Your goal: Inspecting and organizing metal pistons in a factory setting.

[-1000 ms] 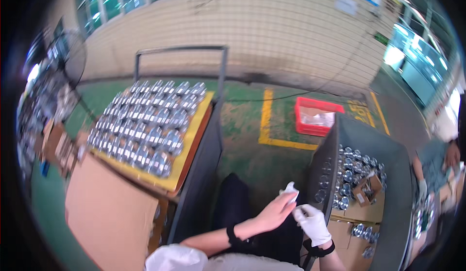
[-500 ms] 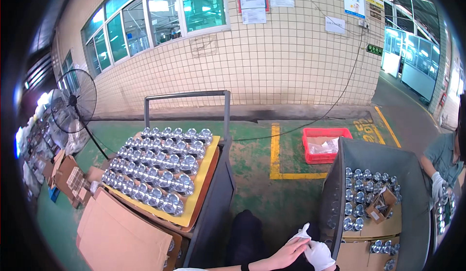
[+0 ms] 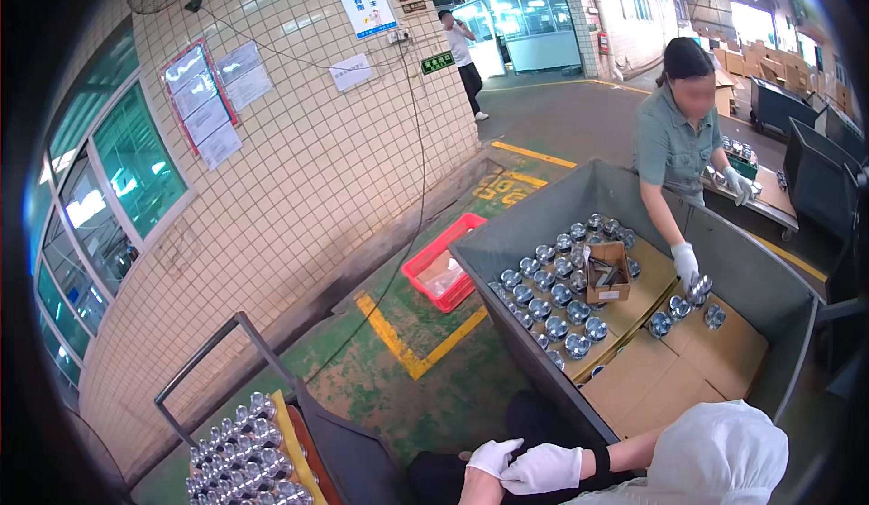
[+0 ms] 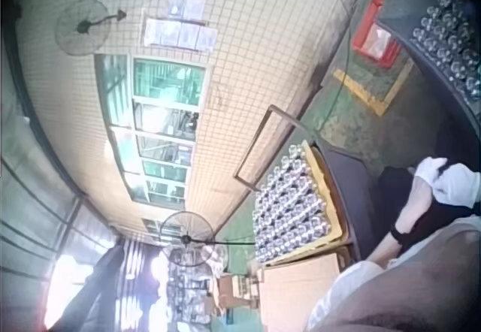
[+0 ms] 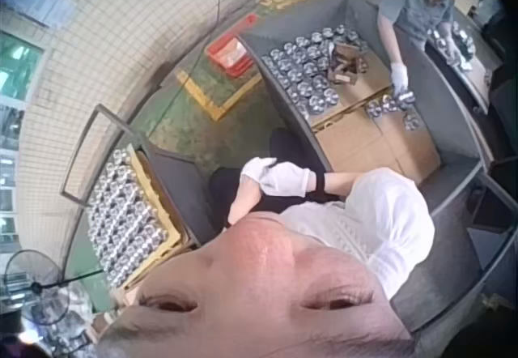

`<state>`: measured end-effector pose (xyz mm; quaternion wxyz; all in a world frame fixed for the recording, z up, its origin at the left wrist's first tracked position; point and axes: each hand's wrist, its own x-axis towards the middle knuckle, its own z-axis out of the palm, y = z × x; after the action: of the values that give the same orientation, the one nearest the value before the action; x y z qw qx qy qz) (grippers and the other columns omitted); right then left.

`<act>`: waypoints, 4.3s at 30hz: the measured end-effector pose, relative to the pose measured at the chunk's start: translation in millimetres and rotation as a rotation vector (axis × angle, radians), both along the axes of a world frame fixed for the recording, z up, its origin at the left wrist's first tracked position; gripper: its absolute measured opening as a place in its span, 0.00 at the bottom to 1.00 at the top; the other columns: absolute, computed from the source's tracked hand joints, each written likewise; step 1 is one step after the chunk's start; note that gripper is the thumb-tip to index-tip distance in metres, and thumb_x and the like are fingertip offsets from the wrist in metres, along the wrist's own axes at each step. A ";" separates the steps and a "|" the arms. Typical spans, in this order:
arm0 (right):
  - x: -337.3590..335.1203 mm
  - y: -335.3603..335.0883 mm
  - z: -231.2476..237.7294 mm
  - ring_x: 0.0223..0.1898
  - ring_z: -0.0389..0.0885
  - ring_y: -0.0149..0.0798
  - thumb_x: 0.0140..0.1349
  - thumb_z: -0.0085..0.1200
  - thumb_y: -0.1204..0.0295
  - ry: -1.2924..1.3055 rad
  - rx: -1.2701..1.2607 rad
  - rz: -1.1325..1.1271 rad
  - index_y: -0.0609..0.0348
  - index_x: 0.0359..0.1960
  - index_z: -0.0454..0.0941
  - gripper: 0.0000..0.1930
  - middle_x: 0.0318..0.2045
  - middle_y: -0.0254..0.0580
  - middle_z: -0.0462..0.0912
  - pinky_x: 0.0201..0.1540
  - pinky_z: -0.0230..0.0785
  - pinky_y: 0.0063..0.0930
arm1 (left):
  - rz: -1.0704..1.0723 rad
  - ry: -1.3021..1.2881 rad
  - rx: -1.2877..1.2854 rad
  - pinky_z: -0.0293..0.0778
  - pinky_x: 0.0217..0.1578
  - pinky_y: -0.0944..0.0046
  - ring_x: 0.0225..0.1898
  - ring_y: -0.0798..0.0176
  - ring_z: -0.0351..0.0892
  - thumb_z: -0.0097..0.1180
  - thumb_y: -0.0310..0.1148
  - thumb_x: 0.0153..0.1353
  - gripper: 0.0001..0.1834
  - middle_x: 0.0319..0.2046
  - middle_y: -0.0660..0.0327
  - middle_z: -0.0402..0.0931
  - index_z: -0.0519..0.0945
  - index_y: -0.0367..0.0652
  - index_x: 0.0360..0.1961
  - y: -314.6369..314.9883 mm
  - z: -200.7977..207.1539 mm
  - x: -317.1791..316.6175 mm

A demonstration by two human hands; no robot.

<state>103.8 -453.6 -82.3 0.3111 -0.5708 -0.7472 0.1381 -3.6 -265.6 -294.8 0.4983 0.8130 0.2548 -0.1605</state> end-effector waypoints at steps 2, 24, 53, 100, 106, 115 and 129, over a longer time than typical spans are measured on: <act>4.5 -4.9 1.5 0.18 0.78 0.46 0.60 0.54 0.61 0.011 -0.034 -0.067 0.52 0.23 0.76 0.12 0.15 0.41 0.75 0.20 0.69 0.38 | 0.225 0.251 -0.184 0.74 0.49 0.58 0.46 0.50 0.80 0.55 0.50 0.61 0.25 0.39 0.51 0.83 0.77 0.56 0.58 -29.0 111.7 26.9; -6.0 25.4 6.6 0.18 0.75 0.49 0.53 0.55 0.63 0.044 0.062 0.097 0.52 0.15 0.78 0.12 0.14 0.44 0.76 0.24 0.67 0.44 | 0.922 -0.446 -0.853 0.73 0.36 0.64 0.31 0.60 0.71 0.41 0.33 0.69 0.10 0.35 0.56 0.74 0.72 0.39 0.37 -69.1 203.2 26.0; -16.2 34.1 -14.7 0.22 0.78 0.52 0.50 0.55 0.63 0.088 0.020 0.153 0.57 0.20 0.83 0.12 0.19 0.51 0.80 0.29 0.70 0.44 | 0.833 -0.577 -1.507 0.53 0.67 0.53 0.70 0.55 0.53 0.42 0.40 0.66 0.30 0.68 0.53 0.58 0.63 0.37 0.66 -66.8 233.0 39.3; 6.9 36.9 -17.5 0.24 0.79 0.46 0.53 0.53 0.68 -0.072 0.221 -0.233 0.56 0.28 0.73 0.06 0.22 0.43 0.77 0.24 0.69 0.36 | -0.215 -0.200 0.697 0.69 0.56 0.59 0.52 0.54 0.76 0.51 0.42 0.61 0.16 0.45 0.53 0.80 0.81 0.45 0.45 -26.7 109.3 16.4; -5.9 49.6 -37.3 0.21 0.79 0.45 0.52 0.51 0.69 -0.042 0.164 -0.129 0.59 0.28 0.73 0.07 0.21 0.43 0.77 0.25 0.70 0.33 | 0.174 -0.447 0.211 0.72 0.51 0.56 0.51 0.54 0.77 0.50 0.43 0.61 0.15 0.42 0.56 0.81 0.82 0.47 0.40 -4.5 18.4 -22.5; -18.2 59.8 -13.3 0.35 0.79 0.53 0.50 0.50 0.62 0.069 -0.396 -0.046 0.63 0.33 0.78 0.17 0.34 0.52 0.80 0.43 0.71 0.48 | -0.291 -0.592 0.737 0.73 0.48 0.60 0.48 0.52 0.78 0.54 0.35 0.59 0.16 0.50 0.50 0.78 0.82 0.38 0.45 -15.9 89.8 17.0; 1.3 34.5 -8.3 0.23 0.78 0.30 0.66 0.52 0.56 0.932 -0.757 0.140 0.59 0.33 0.80 0.17 0.25 0.37 0.81 0.29 0.73 0.26 | 0.739 -0.837 -1.714 0.58 0.68 0.53 0.59 0.55 0.74 0.45 0.30 0.65 0.18 0.54 0.55 0.77 0.78 0.41 0.54 -42.8 246.5 6.6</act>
<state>105.0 -419.1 -90.6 0.3713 -0.4707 -0.4669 0.6501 3.0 -308.3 -48.2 0.9796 0.0446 0.0944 0.1717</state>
